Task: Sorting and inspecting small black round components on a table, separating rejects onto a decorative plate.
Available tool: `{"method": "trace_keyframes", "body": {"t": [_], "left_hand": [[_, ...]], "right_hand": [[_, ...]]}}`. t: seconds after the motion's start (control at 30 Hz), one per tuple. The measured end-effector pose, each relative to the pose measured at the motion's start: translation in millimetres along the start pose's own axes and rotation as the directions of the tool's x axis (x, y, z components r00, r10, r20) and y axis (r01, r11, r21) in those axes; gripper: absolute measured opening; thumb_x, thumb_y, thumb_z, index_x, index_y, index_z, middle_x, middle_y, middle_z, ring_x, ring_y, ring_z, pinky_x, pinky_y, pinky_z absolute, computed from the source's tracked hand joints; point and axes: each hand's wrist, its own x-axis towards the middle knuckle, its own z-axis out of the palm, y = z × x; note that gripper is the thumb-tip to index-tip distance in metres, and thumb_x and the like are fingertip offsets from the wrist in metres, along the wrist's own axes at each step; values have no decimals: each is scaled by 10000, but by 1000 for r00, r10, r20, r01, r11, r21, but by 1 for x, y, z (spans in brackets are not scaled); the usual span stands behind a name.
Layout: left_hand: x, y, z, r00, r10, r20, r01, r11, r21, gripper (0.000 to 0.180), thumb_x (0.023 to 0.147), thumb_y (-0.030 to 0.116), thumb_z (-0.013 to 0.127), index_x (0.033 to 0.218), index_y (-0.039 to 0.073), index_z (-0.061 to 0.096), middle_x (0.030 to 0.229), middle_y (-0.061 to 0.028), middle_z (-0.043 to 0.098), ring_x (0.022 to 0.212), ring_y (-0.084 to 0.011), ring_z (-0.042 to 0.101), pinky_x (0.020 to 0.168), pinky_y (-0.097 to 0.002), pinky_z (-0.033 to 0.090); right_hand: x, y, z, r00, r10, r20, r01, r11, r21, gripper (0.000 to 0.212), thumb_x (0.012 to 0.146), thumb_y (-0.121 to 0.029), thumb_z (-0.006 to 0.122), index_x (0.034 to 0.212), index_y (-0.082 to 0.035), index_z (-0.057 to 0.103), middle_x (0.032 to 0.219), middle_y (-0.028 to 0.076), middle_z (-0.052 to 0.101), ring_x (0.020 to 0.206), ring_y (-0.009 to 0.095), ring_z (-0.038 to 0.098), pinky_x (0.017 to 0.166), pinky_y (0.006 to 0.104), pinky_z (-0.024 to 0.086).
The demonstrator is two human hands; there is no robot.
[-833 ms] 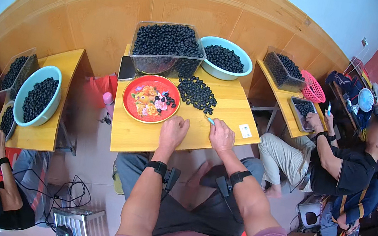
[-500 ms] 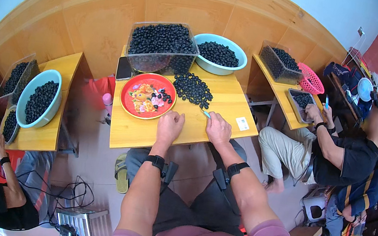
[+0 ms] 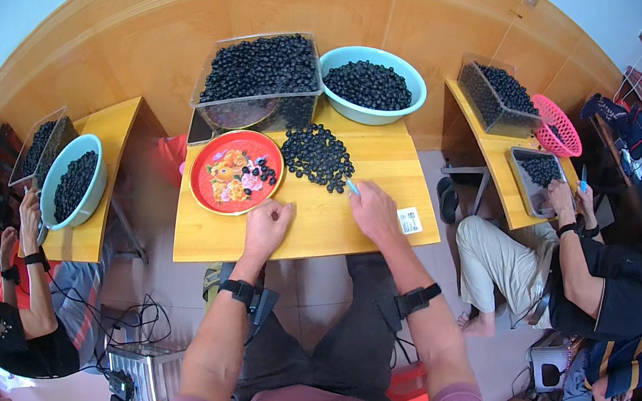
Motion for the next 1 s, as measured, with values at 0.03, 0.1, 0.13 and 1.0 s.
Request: {"method": "trace_keyframes", "body": {"t": [0.03,0.1,0.13,1.0], "left_hand": [[-1,-4,-1,1000,-14,-7,14,1000,5,355,925,216,742,724,-60,645,659,-175,619,593,-272,620,615,-401,495],[-1,0,0,1000,-30,7,29,999,17,336,927,190,744,722,-52,632,659,-157,607,584,-234,596,600,-383,481],[0,-1,1,999,-41,7,41,999,25,336,927,190,744,722,-52,632,659,-157,607,584,-234,596,600,-383,481],[3,-2,5,1000,3,-5,-3,1000,3,316,923,197,753,737,-42,665,689,-181,636,606,-310,627,616,-420,503]], "right_hand": [[15,1,-9,998,-6,69,4,1000,31,248,961,-228,595,945,12,656,1027,206,686,1022,413,653,903,547,511],[47,23,-3,995,-67,72,57,989,140,267,959,-234,601,954,27,657,1130,217,678,1103,411,626,963,525,490],[64,32,4,988,-144,57,126,962,243,287,958,-240,606,964,42,658,1233,227,670,1184,410,599,1023,502,469],[54,-22,87,990,92,-109,-19,843,537,363,944,-216,610,1147,78,672,1367,227,630,1331,384,540,1135,429,411]]}}
